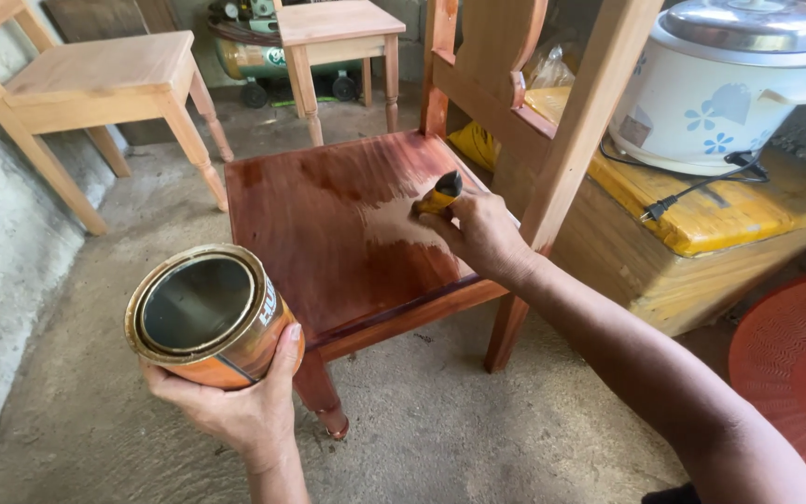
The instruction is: Staining a wooden chair using a paintbrush and wood stain.
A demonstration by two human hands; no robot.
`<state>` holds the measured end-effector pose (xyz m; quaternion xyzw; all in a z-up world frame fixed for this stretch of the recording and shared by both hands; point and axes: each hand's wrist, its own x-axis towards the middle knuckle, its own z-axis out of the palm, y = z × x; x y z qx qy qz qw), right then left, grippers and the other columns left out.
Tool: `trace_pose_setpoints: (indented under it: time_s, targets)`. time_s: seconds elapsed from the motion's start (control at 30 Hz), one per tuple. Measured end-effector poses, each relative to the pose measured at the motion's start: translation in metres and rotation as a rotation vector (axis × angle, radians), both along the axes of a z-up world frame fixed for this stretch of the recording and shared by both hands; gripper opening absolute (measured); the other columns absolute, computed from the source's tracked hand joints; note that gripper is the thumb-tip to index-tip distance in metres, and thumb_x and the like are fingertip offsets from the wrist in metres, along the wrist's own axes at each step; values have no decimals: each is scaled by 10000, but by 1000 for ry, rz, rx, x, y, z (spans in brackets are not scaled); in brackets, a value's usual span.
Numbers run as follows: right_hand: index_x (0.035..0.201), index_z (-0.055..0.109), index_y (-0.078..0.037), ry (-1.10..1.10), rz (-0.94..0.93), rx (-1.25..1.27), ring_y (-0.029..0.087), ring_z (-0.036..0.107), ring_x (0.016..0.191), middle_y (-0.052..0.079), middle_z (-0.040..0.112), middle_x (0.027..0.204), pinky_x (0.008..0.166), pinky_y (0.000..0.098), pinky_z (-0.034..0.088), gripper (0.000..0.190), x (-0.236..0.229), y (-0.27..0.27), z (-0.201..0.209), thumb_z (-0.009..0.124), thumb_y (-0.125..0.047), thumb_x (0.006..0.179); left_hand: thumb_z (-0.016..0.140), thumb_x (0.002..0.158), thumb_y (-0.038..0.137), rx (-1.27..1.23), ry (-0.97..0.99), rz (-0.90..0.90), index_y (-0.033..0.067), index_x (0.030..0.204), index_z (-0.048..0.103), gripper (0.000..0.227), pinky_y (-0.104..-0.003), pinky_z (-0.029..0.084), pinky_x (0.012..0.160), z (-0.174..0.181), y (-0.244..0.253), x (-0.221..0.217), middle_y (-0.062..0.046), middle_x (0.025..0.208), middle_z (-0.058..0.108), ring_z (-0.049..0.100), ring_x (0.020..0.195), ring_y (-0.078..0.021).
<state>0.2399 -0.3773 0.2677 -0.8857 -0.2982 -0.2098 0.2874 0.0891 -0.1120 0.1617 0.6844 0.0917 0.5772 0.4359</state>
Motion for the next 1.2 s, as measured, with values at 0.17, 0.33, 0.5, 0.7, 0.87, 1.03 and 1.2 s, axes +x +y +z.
trace_pose_setpoints:
  time_s: [0.17,0.33,0.5,0.7,0.87,1.03,1.2]
  targets:
    - [995,719,-36,-310,178,-83,301,711,798,143,726,927,700,406,572,144,-18,-27,-19,720,-175,955,1024,730,275,19,-3,16,5,1552,207,1189,-460,404,1246,4,0,-1,-191,1493,436,508,1412,-322]
    - [1014,766,-71,-51,268,-159,178,738,696,86,763,886,613,330,605,168,-31,-55,11,730,-208,925,1025,736,273,34,0,9,14,1560,196,1197,-465,395,1261,2,1,-2,-194,1508,425,494,1436,-318]
    - [885,741,-19,401,-224,-103,203,721,593,112,722,704,527,372,581,237,20,-42,33,769,-254,883,1022,784,289,55,13,7,9,1569,170,1192,-471,408,1285,-1,2,-2,-195,1517,417,503,1455,-325]
    - [877,736,10,-19,-179,125,231,737,667,161,731,738,623,376,580,233,45,-14,-8,789,-216,900,1020,766,289,26,10,21,10,1565,190,1186,-470,427,1255,4,-3,-4,-199,1518,456,536,1429,-331]
    - [890,713,-14,-124,-27,130,217,749,708,129,754,837,650,352,597,158,-2,-35,-32,757,-162,922,1027,746,308,45,23,45,8,1557,189,1204,-470,422,1237,2,-1,-4,-210,1498,448,529,1411,-336]
    - [918,772,-49,50,-104,-104,182,759,675,106,773,800,604,334,621,157,-42,-61,0,786,-198,872,1030,740,340,35,40,49,2,1551,187,1217,-470,432,1212,4,-1,-4,-212,1497,456,538,1397,-340]
    - [848,792,-37,264,-304,-200,222,752,624,131,765,699,606,384,593,210,-9,-70,35,789,-246,849,1034,731,362,49,54,85,-1,1542,190,1226,-476,450,1189,4,-2,-4,-223,1486,462,553,1379,-360]
